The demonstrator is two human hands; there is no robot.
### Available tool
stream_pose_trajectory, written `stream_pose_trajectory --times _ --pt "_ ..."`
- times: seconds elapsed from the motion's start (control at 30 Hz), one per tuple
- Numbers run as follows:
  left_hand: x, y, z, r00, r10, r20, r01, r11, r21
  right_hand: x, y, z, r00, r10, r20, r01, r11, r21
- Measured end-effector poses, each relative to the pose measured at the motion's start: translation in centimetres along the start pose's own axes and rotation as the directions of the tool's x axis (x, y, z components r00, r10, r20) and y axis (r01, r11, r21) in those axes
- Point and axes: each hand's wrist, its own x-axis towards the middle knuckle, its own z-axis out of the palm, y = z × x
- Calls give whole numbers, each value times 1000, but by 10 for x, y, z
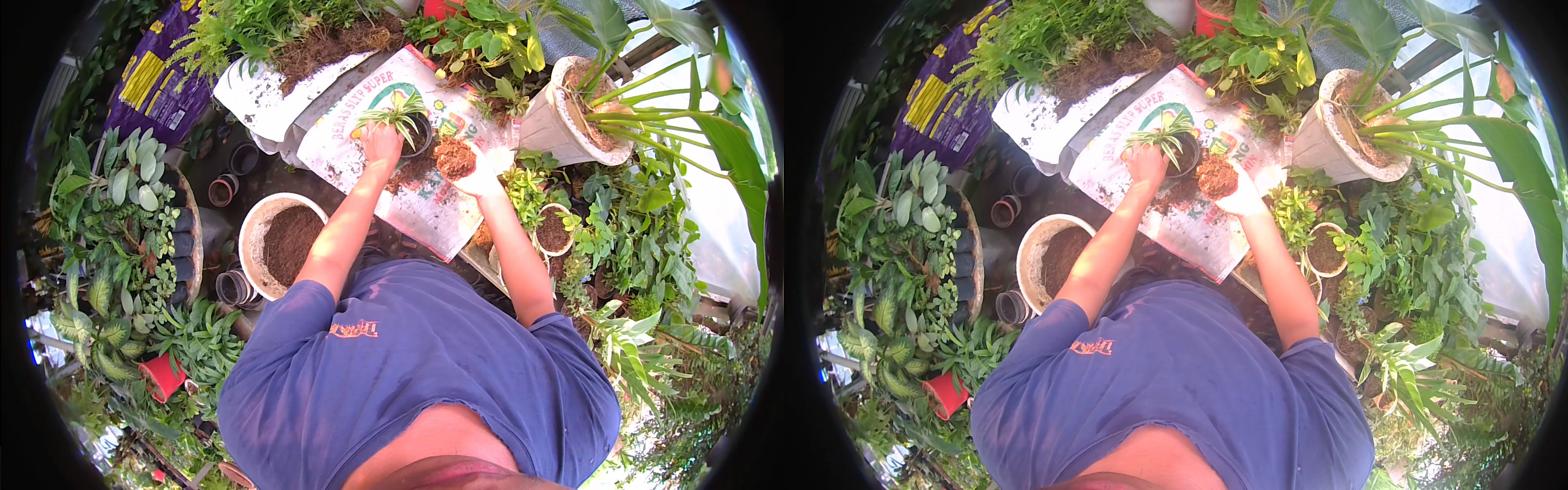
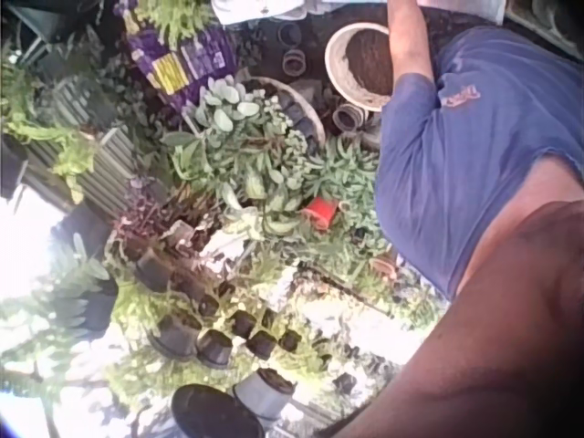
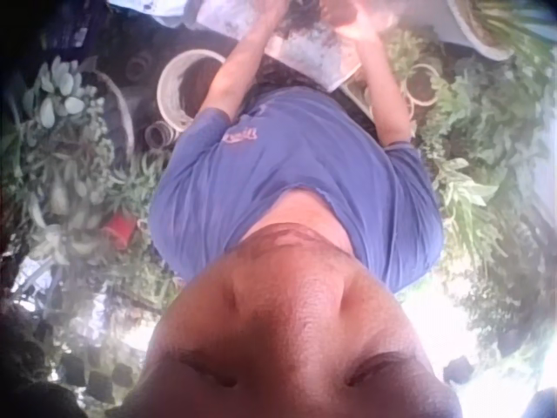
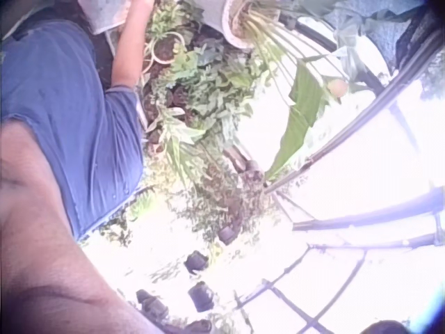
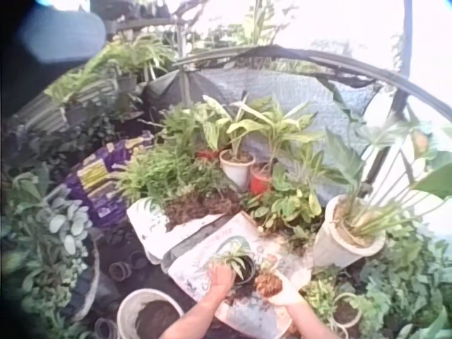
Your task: The person repots a small plant by hand, scooping soil from a white bucket into a black plastic pot and pressing it around the plant's roots. The person then places the potted plant on a shelf among other greenery.
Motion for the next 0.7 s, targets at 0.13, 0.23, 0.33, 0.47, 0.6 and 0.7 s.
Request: stream_pose_trajectory --times 0.13,0.23,0.33,0.47,0.6,0.7 --pt "5 1 30 986 36 -164 -53 993 -103 -8 3 7 1000 9 -24 -9 1000 28" --pt "6 11 34 973 31 -229 -72 983 -171 -13 3 5 999 19 -32 -18 999 45" --pt "13 20 38 966 -26 -256 -43 965 -259 -16 4 1 997 28 -70 -24 998 57" --pt "22 31 44 956 -81 -280 -49 902 -428 -20 7 -4 995 37 -89 -29 996 89" --pt "22 30 47 943 18 -333 -214 799 -563 -21 11 -6 995 28 -100 -18 995 101" --pt "24 30 49 963 56 -264 -206 786 -583 -23 16 -3 991 36 -127 -21 993 114"
